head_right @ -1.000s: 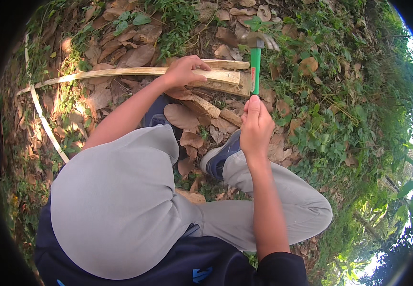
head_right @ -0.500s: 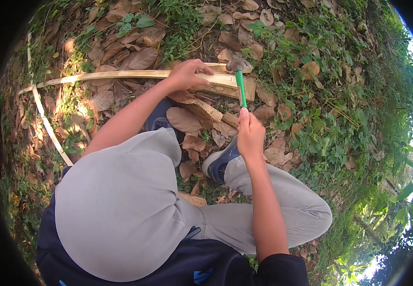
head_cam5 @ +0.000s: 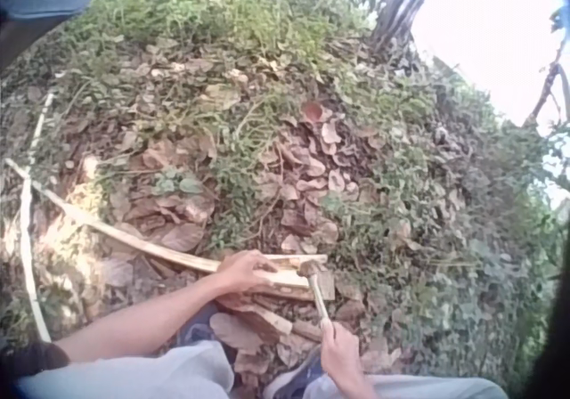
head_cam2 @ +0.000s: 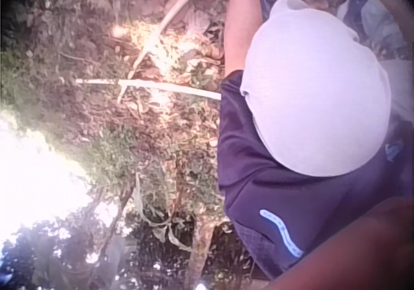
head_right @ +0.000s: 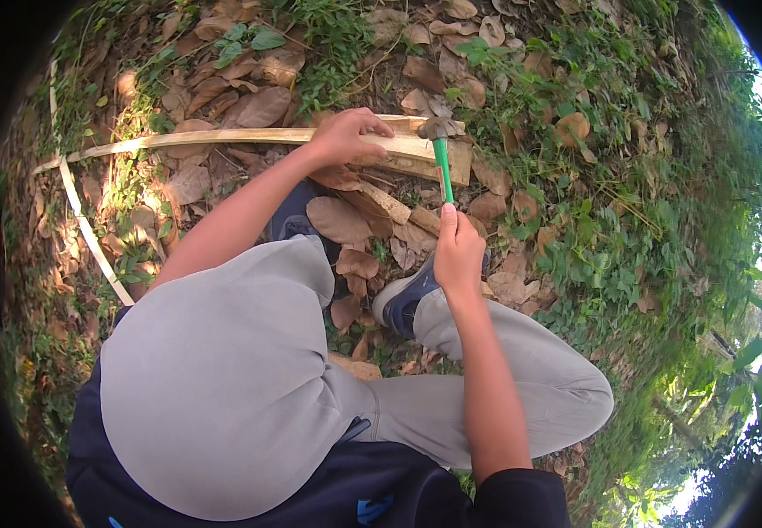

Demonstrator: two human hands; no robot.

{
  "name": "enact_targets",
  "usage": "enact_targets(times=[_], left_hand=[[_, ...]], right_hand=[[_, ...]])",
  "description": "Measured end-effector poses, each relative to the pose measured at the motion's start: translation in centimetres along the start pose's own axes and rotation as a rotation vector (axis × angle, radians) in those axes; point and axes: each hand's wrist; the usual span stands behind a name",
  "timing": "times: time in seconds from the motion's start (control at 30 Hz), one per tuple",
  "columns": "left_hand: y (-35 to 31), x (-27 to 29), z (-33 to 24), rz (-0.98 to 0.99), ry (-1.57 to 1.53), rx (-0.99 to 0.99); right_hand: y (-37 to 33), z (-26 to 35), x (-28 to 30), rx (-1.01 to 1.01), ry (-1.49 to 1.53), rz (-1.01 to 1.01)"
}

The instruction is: The person sits on the ground and uses a small axe to split a piece of wood. They repeatedly strike the wood to separate it into smaller pieces.

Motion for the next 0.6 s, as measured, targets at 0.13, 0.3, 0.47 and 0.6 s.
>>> enact_targets(times=[0.13, 0.3, 0.47, 0.6], left_hand=[[-0.5, -0.2, 0.9, 0.004, -0.006, 0.005], [-0.4, 0.2, 0.8, 0.014, 0.007, 0.016], [0.0, -0.2, 0.8, 0.007, 0.006, -0.017], [-0.3, -0.4, 1.5, -0.028, -0.011, -0.021]], right_hand=[[-0.7, 7.2, 4.3, 0.094, 0.393, -0.076], [-1.0, 8.0, 4.5, 0.239, 0.654, -0.182], [-0.5, 1.6, -0.3, 0.043, -0.021, -0.085], [-0.3, 3.4, 1.2, -0.011, 0.046, -0.021]])
Point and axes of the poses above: each hand's wrist, its own y-axis towards the middle knuckle, its own x-axis out of the back of the hand, z = x × y, and after that the axes turned 8 degrees about -y, right-handed
